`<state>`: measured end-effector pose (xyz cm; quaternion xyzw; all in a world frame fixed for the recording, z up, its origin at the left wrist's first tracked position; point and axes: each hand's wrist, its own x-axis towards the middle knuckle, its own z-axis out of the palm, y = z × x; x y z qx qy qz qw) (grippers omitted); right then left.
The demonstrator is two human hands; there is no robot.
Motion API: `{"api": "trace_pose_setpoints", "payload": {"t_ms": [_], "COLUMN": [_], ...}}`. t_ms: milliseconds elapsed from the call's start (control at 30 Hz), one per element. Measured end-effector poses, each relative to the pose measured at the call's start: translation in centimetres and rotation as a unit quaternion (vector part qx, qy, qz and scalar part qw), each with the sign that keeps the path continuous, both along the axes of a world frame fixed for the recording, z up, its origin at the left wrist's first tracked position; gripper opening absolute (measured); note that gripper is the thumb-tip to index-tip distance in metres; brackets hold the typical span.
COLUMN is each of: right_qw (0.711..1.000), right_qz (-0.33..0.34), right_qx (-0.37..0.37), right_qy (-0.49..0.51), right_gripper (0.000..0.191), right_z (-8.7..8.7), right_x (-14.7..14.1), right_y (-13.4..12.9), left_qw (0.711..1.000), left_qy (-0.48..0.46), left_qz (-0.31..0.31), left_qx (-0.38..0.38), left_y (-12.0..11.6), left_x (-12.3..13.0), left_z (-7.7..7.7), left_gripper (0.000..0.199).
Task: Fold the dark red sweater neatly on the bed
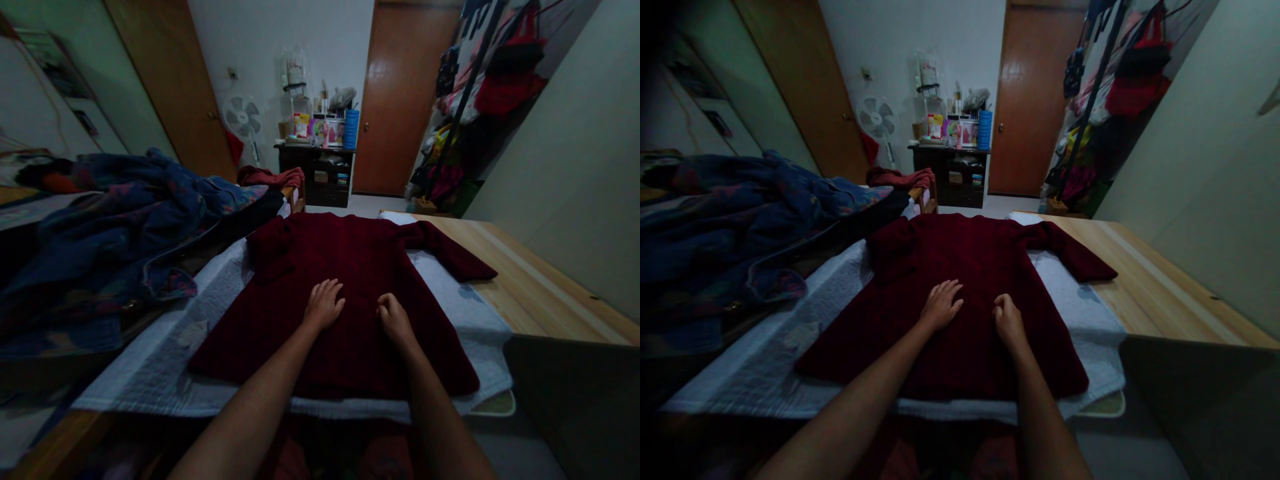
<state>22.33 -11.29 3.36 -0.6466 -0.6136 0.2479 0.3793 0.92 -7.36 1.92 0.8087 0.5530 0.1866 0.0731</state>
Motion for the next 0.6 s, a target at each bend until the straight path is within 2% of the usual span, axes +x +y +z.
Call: {"api": "trace_pose_setpoints", "payload": {"t_ms": [133,200,400,600], "right_qw": [0.995,0.989,0.964,0.961], "right_qz": [0.009,0.029,0.081,0.077], "right_qx": [0.019,0.014,0.033,0.041], "right_qy": [-0.095,-0.143,-0.252,-0.264], "right_gripper": [0.038,0.044,0.042,0.041], "right_z": [-0.4,-0.7,-1.9,-2.0], "right_x": [-0.8,-1.3,-2.6,-2.6], "right_y": [-0.7,-1.3,-3.2,-3.4], "left_qw": [1.000,1.000,1.000,1.000], "left_qy": [0.000,-0.001,-0.004,0.002], "left_qz": [0.001,0.000,0.004,0.002], "left_qx": [-0.003,-0.004,0.000,0.001], "left_y": [0.0,0.0,-0.1,-0.4], "left_x": [0.0,0.0,0.0,0.2], "left_z": [0.0,0.0,0.3,0.6], "left_gripper": [0.045,0.045,0.045,0.044]}}
